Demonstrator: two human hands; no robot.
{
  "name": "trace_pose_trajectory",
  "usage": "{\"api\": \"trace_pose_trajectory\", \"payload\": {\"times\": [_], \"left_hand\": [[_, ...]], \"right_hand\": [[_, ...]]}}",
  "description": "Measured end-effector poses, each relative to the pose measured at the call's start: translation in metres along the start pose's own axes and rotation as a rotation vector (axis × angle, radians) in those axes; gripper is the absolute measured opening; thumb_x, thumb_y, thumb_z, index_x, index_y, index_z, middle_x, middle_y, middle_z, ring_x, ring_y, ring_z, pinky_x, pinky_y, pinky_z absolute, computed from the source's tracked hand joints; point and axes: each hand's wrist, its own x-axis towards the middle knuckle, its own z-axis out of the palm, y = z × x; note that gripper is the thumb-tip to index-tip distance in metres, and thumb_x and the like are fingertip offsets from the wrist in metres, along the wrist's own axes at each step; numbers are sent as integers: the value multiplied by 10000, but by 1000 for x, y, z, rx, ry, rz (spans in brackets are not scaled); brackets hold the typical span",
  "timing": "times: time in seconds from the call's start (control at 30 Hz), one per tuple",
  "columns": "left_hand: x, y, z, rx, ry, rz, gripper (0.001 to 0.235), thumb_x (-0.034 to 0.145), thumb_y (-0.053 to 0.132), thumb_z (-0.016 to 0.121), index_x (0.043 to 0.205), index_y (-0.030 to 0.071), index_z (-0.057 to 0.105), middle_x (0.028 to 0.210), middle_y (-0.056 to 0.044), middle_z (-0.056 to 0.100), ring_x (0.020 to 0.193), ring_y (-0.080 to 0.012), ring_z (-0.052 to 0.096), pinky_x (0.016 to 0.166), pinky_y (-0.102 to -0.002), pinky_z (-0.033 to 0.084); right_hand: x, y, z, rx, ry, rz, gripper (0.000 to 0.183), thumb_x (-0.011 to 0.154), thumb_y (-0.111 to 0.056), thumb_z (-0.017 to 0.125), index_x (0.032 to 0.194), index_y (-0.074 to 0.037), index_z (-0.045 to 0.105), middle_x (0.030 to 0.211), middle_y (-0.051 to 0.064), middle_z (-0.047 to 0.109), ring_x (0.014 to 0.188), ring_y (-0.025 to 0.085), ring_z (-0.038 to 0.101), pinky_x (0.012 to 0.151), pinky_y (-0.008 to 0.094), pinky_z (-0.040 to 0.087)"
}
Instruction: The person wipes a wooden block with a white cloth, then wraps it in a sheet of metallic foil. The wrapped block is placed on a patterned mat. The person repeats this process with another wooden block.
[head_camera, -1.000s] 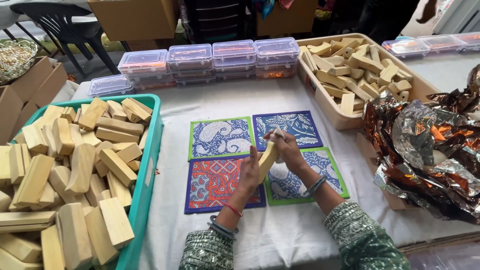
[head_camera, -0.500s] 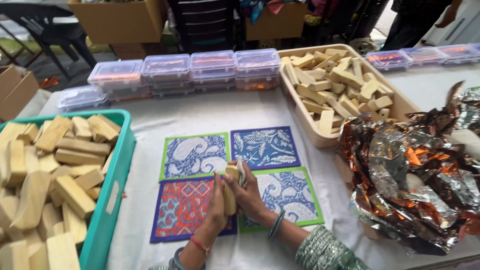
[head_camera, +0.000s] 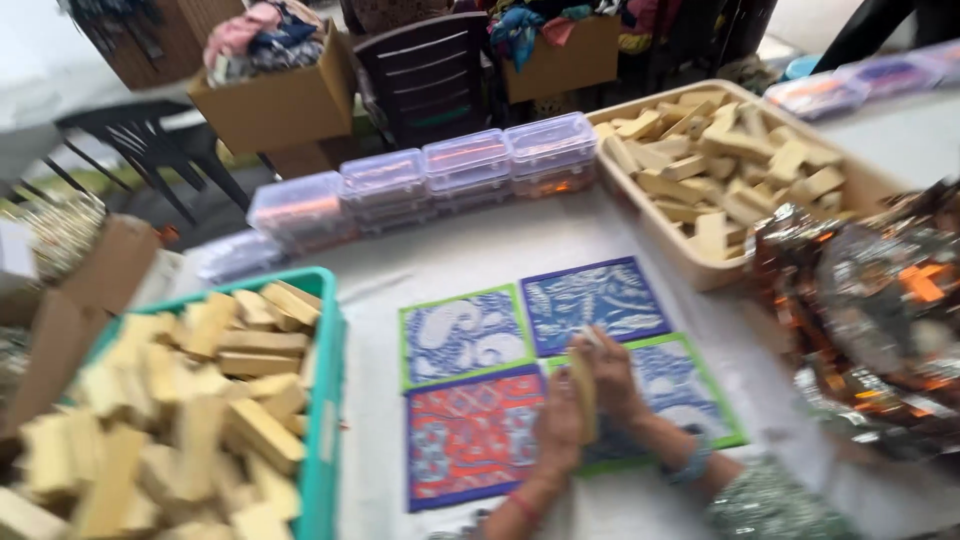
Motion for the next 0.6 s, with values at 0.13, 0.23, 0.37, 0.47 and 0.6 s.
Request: {"api": "trace_pose_trajectory", "payload": {"times": [0.13, 0.23, 0.37, 0.47, 0.6], "left_hand": [[-24, 25, -25, -181, 28, 163, 513, 1062, 433, 447, 1393, 56, 552, 1007, -205, 751, 920, -302, 753, 783, -429, 567], [-22, 37, -22, -317, 64, 223, 540, 1059, 439, 460, 1430, 50, 499, 1072, -196, 747, 947, -294, 764, 799, -423, 583], [-20, 31, -24, -238, 21, 107, 554, 1048, 453, 455, 1468, 93, 456, 1039, -184, 753, 923, -244, 764, 786, -363, 591], [-6, 18, -18, -323, -5, 82, 554, 1034, 443, 484, 1467, 98, 464, 1044, -175, 750, 926, -234, 752, 788, -347, 589], [-1, 21, -24, -307, -6, 75, 550, 1031, 422, 480, 1466, 86, 494, 1003, -208, 750, 911, -252, 747, 783, -352, 573]], "right_hand": [[19, -21, -15, 612, -159, 569, 301, 988, -266, 610, 1149, -13, 639, 984, 133, 684, 861, 273, 686, 725, 370, 572], [37, -17, -23, 1209, -311, 1088, 285, 1027, -267, 566, 1020, 0, 666, 802, 109, 680, 664, 160, 663, 582, 289, 543], [31, -21, -14, 1225, -280, 1080, 261, 1016, -243, 561, 973, -11, 673, 785, 67, 675, 675, 125, 653, 586, 266, 530], [30, -15, -4, 1208, -268, 1047, 254, 1021, -233, 571, 973, -7, 676, 809, 50, 672, 706, 109, 637, 604, 258, 525], [29, -17, 2, 1233, -295, 1012, 250, 1030, -222, 585, 989, 6, 679, 841, 38, 671, 748, 87, 617, 629, 245, 505]]}}
